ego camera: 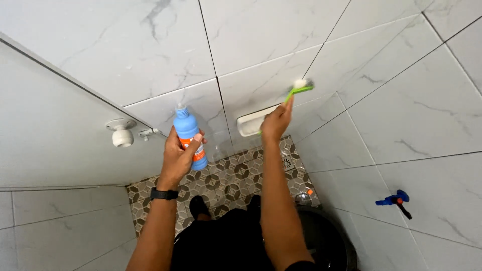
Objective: The recorder is cleaning the bathroom wall and soap dish using a brush and a cleaning solution.
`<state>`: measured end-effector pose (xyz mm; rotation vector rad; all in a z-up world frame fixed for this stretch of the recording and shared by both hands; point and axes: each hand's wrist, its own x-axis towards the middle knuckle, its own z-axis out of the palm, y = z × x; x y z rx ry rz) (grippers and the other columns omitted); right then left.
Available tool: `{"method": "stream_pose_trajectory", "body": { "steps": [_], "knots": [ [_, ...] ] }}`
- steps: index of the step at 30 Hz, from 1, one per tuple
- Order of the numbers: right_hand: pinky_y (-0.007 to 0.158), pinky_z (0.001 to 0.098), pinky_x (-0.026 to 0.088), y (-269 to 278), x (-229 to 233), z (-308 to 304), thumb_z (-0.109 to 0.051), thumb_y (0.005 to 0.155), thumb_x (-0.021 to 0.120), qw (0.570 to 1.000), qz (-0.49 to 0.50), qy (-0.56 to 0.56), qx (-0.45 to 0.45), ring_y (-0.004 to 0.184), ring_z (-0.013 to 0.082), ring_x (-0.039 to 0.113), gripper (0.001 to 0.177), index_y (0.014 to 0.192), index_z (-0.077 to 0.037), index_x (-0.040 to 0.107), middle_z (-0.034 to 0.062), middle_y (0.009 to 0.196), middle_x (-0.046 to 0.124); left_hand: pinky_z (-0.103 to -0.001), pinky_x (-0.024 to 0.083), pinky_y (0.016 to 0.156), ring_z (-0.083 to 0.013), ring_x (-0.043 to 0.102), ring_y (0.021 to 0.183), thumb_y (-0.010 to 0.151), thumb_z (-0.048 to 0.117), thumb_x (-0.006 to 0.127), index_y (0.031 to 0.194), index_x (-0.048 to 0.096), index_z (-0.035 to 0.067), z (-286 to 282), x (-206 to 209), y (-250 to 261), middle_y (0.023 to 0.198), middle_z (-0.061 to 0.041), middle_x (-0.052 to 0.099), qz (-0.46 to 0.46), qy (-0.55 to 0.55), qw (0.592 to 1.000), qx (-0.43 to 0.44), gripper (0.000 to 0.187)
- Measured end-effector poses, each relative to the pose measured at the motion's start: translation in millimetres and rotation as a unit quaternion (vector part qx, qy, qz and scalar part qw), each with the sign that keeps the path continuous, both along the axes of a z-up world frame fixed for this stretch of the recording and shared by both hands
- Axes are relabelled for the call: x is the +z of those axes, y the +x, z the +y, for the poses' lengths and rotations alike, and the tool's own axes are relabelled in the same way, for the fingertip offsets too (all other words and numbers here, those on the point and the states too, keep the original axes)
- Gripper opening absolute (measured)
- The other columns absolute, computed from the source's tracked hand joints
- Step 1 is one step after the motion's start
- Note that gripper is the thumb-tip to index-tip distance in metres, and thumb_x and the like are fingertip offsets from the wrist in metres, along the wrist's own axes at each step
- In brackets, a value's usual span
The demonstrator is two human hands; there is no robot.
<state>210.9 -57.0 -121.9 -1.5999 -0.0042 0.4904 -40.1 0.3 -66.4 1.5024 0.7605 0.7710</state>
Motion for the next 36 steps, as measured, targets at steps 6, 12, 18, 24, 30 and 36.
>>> {"method": "stream_pose_trajectory", "body": {
  "steps": [6, 12, 18, 24, 30, 36],
  "knots": [
    [0.071, 0.0243, 0.055, -148.4, -64.3, 0.9, -0.028, 0.122, 0.032, 0.888, -0.431, 0.102, 0.122, 0.084, 0.0113, 0.061, 0.050, 0.167, -0.019, 0.012, 0.0306, 0.144, 0.048, -0.036, 0.060, 0.078, -0.0165, 0.072, 0.086, 0.096, 0.020, 0.071, 0.120, 0.056, 0.003, 17.1, 8.6, -8.3, 0.098, -0.007, 0.070, 0.034, 0.046, 0.997, 0.059, 0.033],
    [0.037, 0.0241, 0.045, -107.2, -7.3, 1.6, -0.026, 0.107, 0.036, 0.979, -0.069, -0.054, 0.182, 0.048, 0.0073, 0.047, 0.058, 0.163, -0.019, 0.022, -0.0173, 0.090, 0.038, -0.032, 0.059, 0.078, -0.0136, 0.072, 0.087, 0.093, 0.018, 0.072, 0.118, 0.059, 0.004, 26.3, 15.8, -10.3, 0.100, -0.005, 0.072, 0.032, 0.068, 0.997, 0.033, 0.031],
    [0.035, 0.0238, 0.045, -16.0, 5.9, -7.4, -0.027, 0.109, 0.030, 0.996, -0.049, 0.037, 0.058, 0.044, 0.0096, 0.045, 0.057, 0.164, -0.017, 0.019, -0.0006, 0.061, 0.050, -0.031, 0.059, 0.076, -0.0133, 0.072, 0.085, 0.091, 0.019, 0.075, 0.112, 0.060, 0.006, 20.2, 16.8, -8.9, 0.096, -0.004, 0.073, 0.013, 0.040, 0.999, 0.011, 0.029],
    [0.056, 0.0334, 0.052, -163.7, -14.6, -1.8, -0.028, 0.108, 0.033, 0.968, -0.100, 0.027, 0.227, 0.061, 0.0114, 0.051, 0.057, 0.162, -0.013, 0.022, -0.0014, 0.091, 0.057, -0.031, 0.058, 0.074, -0.0131, 0.070, 0.079, 0.087, 0.017, 0.078, 0.104, 0.065, 0.005, 35.2, 16.1, -11.7, 0.088, -0.004, 0.073, 0.016, 0.063, 0.998, -0.003, 0.025],
    [0.044, 0.0324, 0.046, -94.2, -2.0, 10.8, -0.026, 0.107, 0.037, 0.968, -0.107, -0.113, 0.198, 0.053, 0.0160, 0.047, 0.060, 0.163, -0.015, 0.019, 0.0078, 0.073, 0.051, -0.031, 0.058, 0.071, -0.0136, 0.070, 0.075, 0.087, 0.016, 0.078, 0.104, 0.064, 0.005, 37.3, 26.6, -11.8, 0.085, -0.004, 0.072, -0.008, 0.061, 0.998, -0.013, 0.024],
    [0.037, 0.0272, 0.048, -27.9, 20.0, 3.0, -0.036, 0.104, 0.028, 0.998, -0.051, 0.010, 0.031, 0.050, 0.0131, 0.050, 0.058, 0.160, -0.019, 0.024, 0.0056, 0.075, 0.056, -0.031, 0.058, 0.072, -0.0134, 0.071, 0.078, 0.084, 0.015, 0.079, 0.104, 0.065, 0.006, 35.6, 27.5, -14.7, 0.087, -0.002, 0.072, -0.006, 0.017, 1.000, -0.024, 0.026]
  ]
}}
